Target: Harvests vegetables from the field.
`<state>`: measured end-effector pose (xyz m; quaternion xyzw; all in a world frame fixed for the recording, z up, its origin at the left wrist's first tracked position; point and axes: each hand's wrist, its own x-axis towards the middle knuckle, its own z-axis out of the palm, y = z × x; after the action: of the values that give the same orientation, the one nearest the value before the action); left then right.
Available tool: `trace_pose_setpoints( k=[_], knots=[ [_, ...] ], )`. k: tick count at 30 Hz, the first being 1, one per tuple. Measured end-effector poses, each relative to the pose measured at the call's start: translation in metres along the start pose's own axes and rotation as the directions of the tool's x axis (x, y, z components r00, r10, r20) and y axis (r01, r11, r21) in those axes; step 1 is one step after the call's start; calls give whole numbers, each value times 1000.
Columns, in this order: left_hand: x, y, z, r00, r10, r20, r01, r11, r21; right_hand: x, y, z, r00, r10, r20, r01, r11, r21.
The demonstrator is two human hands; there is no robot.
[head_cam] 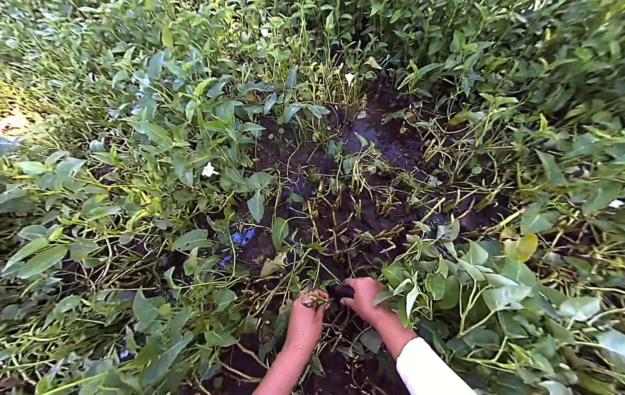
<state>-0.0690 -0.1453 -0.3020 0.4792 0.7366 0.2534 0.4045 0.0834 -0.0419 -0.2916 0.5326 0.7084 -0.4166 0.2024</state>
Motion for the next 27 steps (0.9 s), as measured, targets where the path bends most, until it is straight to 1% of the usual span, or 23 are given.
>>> trace_pose_setpoints(
  k=[4, 5, 8, 9, 10, 12, 14, 16, 17, 18, 20, 23, 27],
  knots=[
    [20, -26, 30, 988, 104, -111, -90, 989, 120, 3, 2, -2, 1000, 15, 3, -15, 1000, 9],
    [21, -32, 31, 985, 108, -136, -93, 990, 109, 3, 1, 1, 1000, 19, 5, -19, 1000, 19],
    [21, -47, 27, 952, 141, -271, -135, 990, 42, 2, 0, 6, 999, 38, 4, -38, 999, 39],
    [20, -48, 25, 942, 178, -286, -163, 984, 76, 1, 0, 6, 999, 42, 7, -42, 998, 41],
    [16, -49, 24, 940, 220, -261, -189, 972, 138, 0, 0, 7, 999, 44, 15, -44, 998, 37],
    [7, -45, 26, 949, 275, -154, -229, 937, 264, 0, 0, 9, 999, 41, 21, -42, 999, 29],
    [7, -39, 34, 969, 242, -41, -218, 926, 308, -1, -1, 9, 999, 37, 22, -38, 999, 37],
    [12, -39, 41, 990, 143, 0, -138, 950, 279, -3, -1, 13, 999, 39, 24, -40, 998, 50],
    [15, -40, 42, 996, 87, -4, -83, 967, 240, -5, 0, 15, 999, 37, 30, -38, 998, 58],
    [17, -44, 43, 998, 58, -39, -49, 979, 199, -9, 0, 17, 999, 31, 40, -34, 996, 82],
    [19, -54, 44, 991, 49, -124, -31, 990, 139, -22, -3, 25, 999, 24, 48, -31, 989, 147],
    [22, -53, 45, 989, 63, -134, -41, 986, 160, -45, -12, 23, 997, 64, 36, -69, 984, 166],
    [21, -50, 46, 996, 14, -92, 7, 974, 227, -96, -7, -4, 994, 80, 77, -91, 985, 148]
  ],
)
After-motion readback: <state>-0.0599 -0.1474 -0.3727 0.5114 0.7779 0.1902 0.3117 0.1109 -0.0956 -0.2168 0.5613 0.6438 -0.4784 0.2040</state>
